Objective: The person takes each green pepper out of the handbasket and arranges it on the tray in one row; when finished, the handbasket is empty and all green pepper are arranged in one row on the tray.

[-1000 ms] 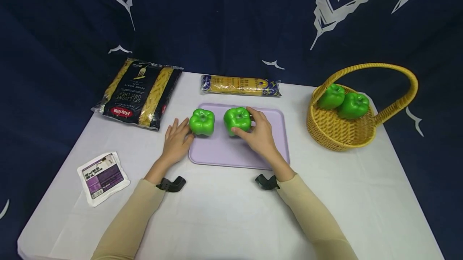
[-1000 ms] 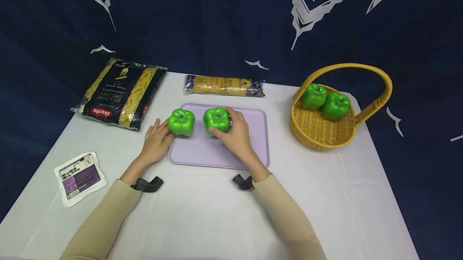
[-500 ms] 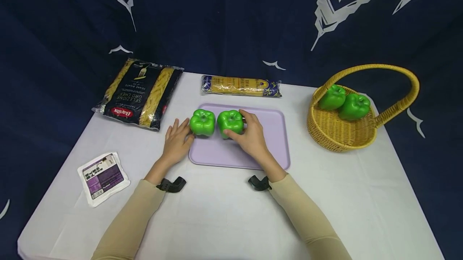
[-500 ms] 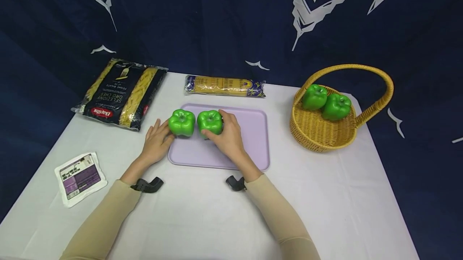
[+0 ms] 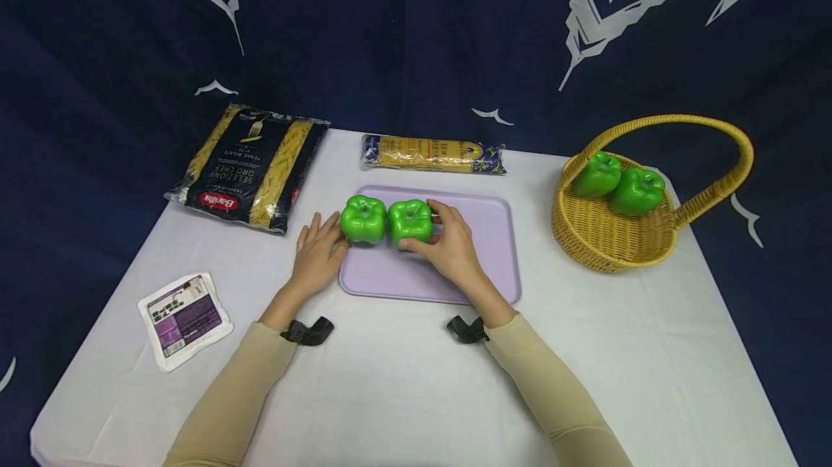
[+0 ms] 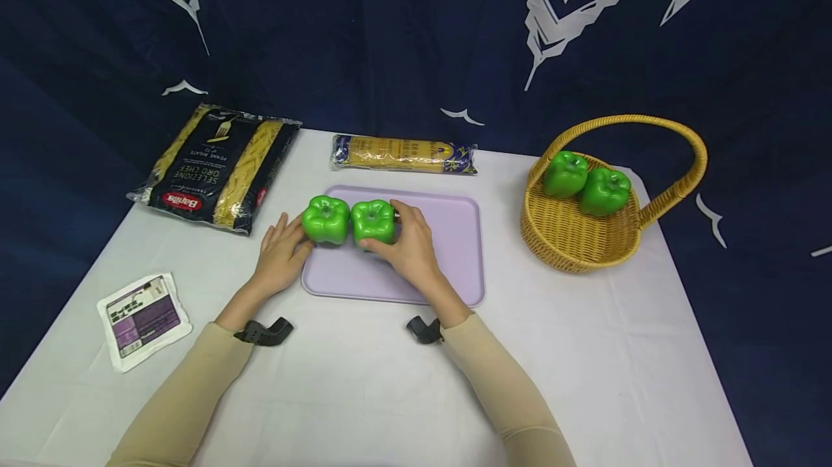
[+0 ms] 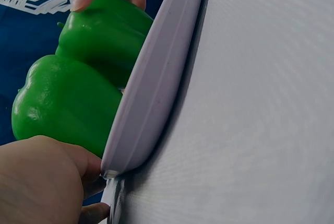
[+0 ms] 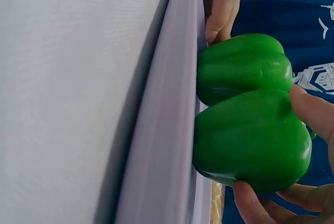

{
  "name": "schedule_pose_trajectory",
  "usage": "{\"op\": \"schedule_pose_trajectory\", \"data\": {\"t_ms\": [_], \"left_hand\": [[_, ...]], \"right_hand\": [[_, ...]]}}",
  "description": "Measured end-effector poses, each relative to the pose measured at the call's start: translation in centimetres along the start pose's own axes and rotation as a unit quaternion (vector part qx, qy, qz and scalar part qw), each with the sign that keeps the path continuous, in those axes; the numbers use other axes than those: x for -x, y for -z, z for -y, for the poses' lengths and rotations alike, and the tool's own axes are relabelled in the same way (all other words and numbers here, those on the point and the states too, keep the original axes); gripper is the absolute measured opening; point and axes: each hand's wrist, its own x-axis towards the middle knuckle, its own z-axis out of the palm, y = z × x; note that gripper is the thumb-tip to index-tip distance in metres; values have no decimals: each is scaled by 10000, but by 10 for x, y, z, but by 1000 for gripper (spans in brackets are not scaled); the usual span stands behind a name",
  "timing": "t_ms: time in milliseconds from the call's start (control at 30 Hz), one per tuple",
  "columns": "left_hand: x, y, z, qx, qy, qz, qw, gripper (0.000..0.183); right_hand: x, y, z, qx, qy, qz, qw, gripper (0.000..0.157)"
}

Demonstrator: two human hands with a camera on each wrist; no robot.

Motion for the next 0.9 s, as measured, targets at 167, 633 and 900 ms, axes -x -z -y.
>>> {"op": "schedule_pose_trajectory", "data": {"t_ms": [167, 633, 900], "left_hand": [[0, 1, -2, 1, -21, 6, 10000, 47], [0, 1, -2, -8, -33, 35, 10000, 47], [1, 0, 0, -24, -19, 42, 10000, 47]], "right_hand": [[1, 2, -1, -43, -13, 78, 10000, 88], [5, 5, -3, -481, -144, 281, 9983, 87], [5, 9, -4, -478, -150, 362, 9981, 87]]}}
